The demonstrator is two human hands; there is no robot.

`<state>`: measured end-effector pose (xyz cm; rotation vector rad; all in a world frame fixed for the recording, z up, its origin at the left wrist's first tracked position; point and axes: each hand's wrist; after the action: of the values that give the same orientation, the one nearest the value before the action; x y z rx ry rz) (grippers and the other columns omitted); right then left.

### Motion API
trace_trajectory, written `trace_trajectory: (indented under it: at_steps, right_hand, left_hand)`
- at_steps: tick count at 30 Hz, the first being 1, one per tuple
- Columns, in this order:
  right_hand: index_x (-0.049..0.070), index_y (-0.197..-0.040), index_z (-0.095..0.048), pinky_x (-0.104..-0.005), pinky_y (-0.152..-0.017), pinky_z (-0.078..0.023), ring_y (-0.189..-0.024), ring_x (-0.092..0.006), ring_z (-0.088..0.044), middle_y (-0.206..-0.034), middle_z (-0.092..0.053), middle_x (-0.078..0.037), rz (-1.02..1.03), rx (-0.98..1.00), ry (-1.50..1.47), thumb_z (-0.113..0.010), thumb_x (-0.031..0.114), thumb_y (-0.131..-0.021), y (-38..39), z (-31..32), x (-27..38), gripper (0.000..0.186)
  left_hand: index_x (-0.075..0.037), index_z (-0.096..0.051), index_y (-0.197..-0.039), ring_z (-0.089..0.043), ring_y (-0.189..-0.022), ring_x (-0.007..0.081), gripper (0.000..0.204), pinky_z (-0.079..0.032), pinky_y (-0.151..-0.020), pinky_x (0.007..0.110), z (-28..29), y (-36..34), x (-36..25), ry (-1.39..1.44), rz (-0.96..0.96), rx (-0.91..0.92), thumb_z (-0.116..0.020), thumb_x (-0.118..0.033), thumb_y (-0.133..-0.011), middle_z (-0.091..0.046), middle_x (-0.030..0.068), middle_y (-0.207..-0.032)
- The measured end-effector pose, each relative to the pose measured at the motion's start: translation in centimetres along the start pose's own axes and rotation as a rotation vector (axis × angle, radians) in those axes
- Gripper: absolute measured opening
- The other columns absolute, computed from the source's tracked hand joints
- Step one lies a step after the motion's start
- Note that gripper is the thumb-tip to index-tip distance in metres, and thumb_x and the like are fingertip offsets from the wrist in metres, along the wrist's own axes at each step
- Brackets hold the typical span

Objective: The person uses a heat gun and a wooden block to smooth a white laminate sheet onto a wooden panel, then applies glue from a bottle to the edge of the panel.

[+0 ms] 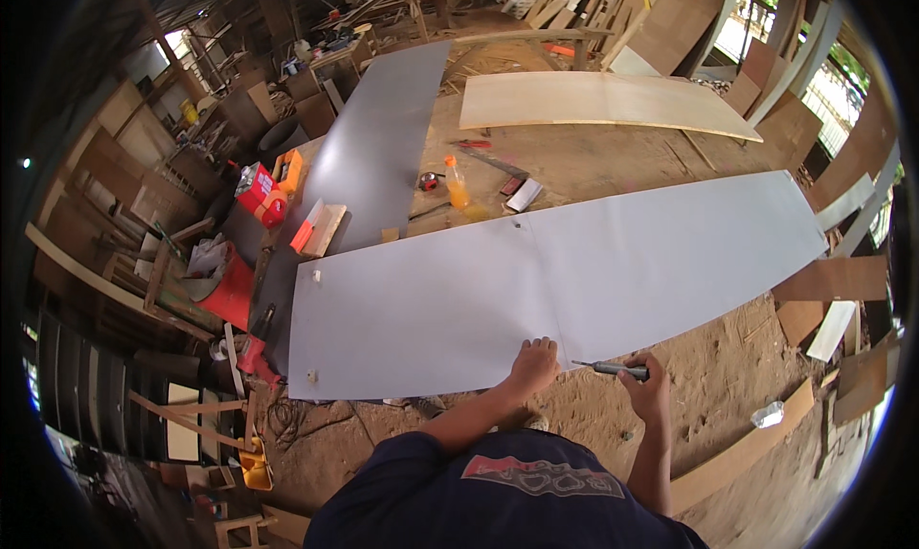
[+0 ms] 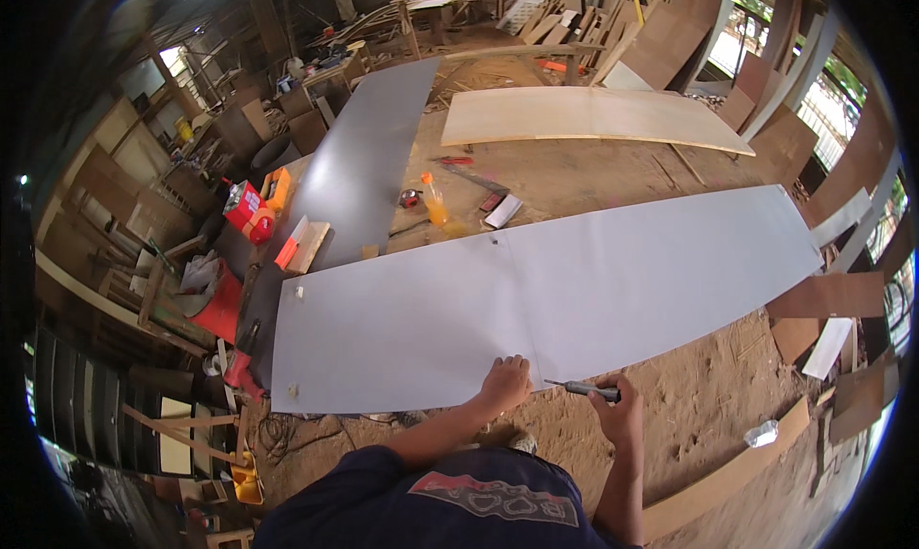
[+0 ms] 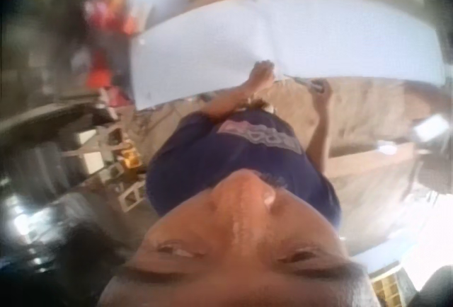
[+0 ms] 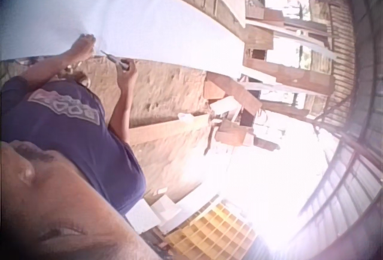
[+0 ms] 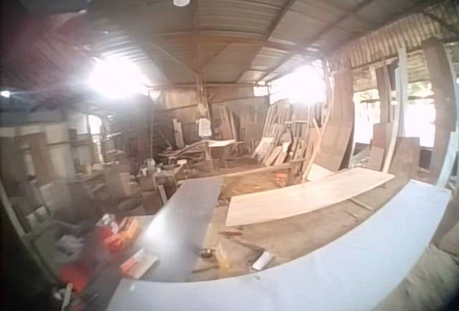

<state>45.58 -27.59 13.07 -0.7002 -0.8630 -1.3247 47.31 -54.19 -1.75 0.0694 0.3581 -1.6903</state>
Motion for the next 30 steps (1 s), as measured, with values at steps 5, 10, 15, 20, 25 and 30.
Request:
trace_trajectory:
  at_steps: [5,10,15,20,25,30]
  right_hand:
    - [0.002,-0.101,-0.072,-0.0364,-0.072,-0.05,-0.079,-0.0189,-0.063,-0.085,-0.07,-0.008,0.008,0.004,-0.008,-0.085,0.012,-0.086,-0.1,-0.2,-0.1,0.022]
    - [0.002,-0.101,-0.072,-0.0368,-0.074,-0.052,-0.082,-0.0191,-0.065,-0.087,-0.071,-0.008,0.058,-0.025,-0.045,-0.085,0.011,-0.086,0.0,0.0,-0.7,0.022]
    - [0.002,-0.102,-0.072,-0.0374,-0.077,-0.053,-0.083,-0.021,-0.067,-0.089,-0.072,-0.01,0.0,-0.015,0.002,-0.085,0.012,-0.086,0.6,0.5,0.5,0.022]
    - [0.002,-0.103,-0.072,-0.0371,-0.079,-0.053,-0.084,-0.0219,-0.067,-0.09,-0.073,-0.011,-0.075,-0.026,0.009,-0.084,0.012,-0.086,0.8,0.6,-1.4,0.023]
    - [0.002,-0.106,-0.072,-0.0375,-0.081,-0.054,-0.087,-0.0227,-0.068,-0.092,-0.073,-0.012,-0.025,0.01,0.033,-0.084,0.014,-0.087,0.9,0.6,-1.3,0.025]
    - [0.001,-0.107,-0.072,-0.0372,-0.081,-0.054,-0.087,-0.0214,-0.069,-0.094,-0.074,-0.012,-0.072,0.014,0.026,-0.085,0.014,-0.088,1.0,0.4,-1.4,0.026]
  left_hand:
    - [0.0,-0.065,-0.104,-0.068,-0.099,0.0329,0.028,-0.051,-0.088,0.05,-0.5,-0.9,0.0,0.005,0.01,0.188,-0.064,-0.026,-0.092,-0.066,0.0178,-0.104]
    - [0.0,-0.066,-0.106,-0.069,-0.099,0.0328,0.033,-0.051,-0.09,0.05,0.2,-0.5,-0.2,0.02,0.002,0.117,-0.067,-0.03,-0.091,-0.068,0.0172,-0.104]
    - [0.0,-0.068,-0.107,-0.07,-0.099,0.0325,0.035,-0.05,-0.092,0.049,-0.3,-0.6,0.0,-0.044,-0.016,0.209,-0.065,-0.032,-0.094,-0.07,0.0174,-0.104]
    - [-0.003,-0.071,-0.103,-0.071,-0.096,0.029,0.031,-0.05,-0.09,0.049,-1.1,-1.1,-0.3,-0.097,-0.001,0.279,-0.061,-0.032,-0.1,-0.071,0.012,-0.099]
    - [-0.003,-0.067,-0.106,-0.07,-0.1,0.0308,0.027,-0.051,-0.091,0.05,-0.4,-0.3,-0.5,-0.009,0.041,0.123,-0.065,-0.03,-0.1,-0.07,0.012,-0.101]
    - [-0.003,-0.062,-0.108,-0.068,-0.102,0.0318,0.024,-0.052,-0.091,0.048,-0.5,-0.5,0.7,0.089,-0.102,0.046,-0.072,-0.024,-0.099,-0.068,0.0129,-0.103]
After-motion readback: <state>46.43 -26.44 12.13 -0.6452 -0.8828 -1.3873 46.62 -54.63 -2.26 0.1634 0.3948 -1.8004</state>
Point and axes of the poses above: each hand's wrist, its own y-axis away from the middle knuckle, its own z-axis out of the back of the hand, x = y × z
